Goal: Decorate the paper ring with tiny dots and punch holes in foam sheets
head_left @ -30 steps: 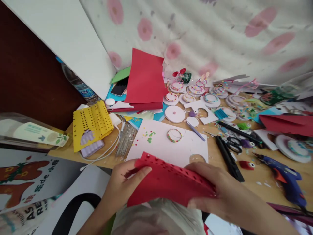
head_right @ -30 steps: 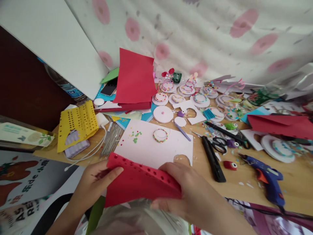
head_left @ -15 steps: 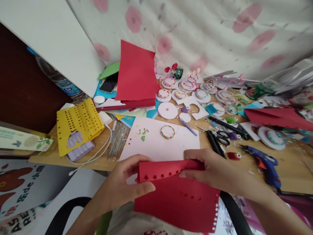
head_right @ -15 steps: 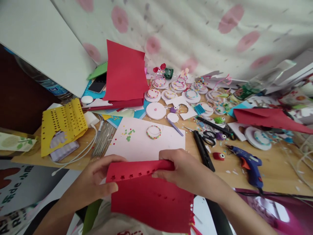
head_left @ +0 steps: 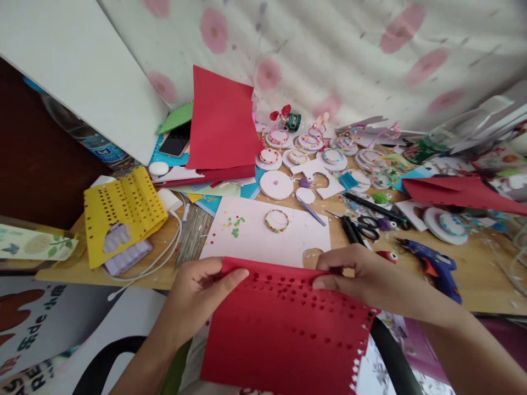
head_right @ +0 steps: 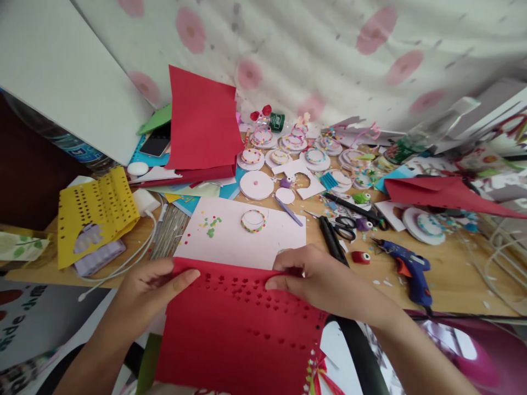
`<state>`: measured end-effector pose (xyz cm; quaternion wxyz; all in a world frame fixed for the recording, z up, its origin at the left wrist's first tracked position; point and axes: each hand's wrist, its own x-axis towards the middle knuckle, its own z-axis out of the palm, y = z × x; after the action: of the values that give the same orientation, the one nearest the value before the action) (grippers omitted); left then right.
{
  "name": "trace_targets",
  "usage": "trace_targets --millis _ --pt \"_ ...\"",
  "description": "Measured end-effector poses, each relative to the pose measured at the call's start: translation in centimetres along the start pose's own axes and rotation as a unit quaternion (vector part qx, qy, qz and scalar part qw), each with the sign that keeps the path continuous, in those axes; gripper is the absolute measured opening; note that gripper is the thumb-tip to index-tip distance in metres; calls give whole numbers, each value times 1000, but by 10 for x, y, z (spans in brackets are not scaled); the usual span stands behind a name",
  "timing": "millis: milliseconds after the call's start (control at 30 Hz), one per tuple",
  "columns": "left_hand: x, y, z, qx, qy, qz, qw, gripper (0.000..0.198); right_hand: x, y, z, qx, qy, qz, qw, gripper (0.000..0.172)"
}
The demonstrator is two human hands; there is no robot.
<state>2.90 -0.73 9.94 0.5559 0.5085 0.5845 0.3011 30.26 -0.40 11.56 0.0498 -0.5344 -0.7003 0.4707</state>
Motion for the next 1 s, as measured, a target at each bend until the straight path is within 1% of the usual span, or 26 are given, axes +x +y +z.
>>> trace_targets --millis 100,167,233,300,333,433,600,700,767,867,933,1000 --pt "2 0 1 11 -40 1 999 27 1 -2 0 -35 7 -39 999 34" --pt "3 1 2 17 -80 -9 997 21 3 -9 0 -29 7 -66 997 29" --pt "4 3 4 17 -124 -26 992 21 7 -17 1 -17 -5 -82 996 30" --pt "4 6 7 13 -156 -40 987 21 12 -24 3 -21 -25 -92 995 26" --pt "4 8 8 15 -163 -42 986 21 14 -26 5 -27 -31 -96 995 24" --pt "2 12 11 40 -160 -15 986 23 18 -30 10 -39 -33 -103 993 29" --pt "-3 9 20 91 -157 92 979 30 12 -36 20 -83 -12 -110 990 37" --pt "-6 8 22 110 -173 151 967 33 8 -37 25 -72 -42 -127 988 40" --pt "-7 9 18 130 -168 176 961 33 6 -33 26 -47 -69 -129 988 43" --pt "-6 9 5 136 -141 172 966 29 1 -21 24 -9 -87 -101 991 45" --pt "-3 7 -5 124 -120 146 974 26 -3 -12 21 19 -95 -71 993 47" --pt "1 5 -10 118 -104 118 980 29 -8 -3 17 39 -101 -45 993 49"
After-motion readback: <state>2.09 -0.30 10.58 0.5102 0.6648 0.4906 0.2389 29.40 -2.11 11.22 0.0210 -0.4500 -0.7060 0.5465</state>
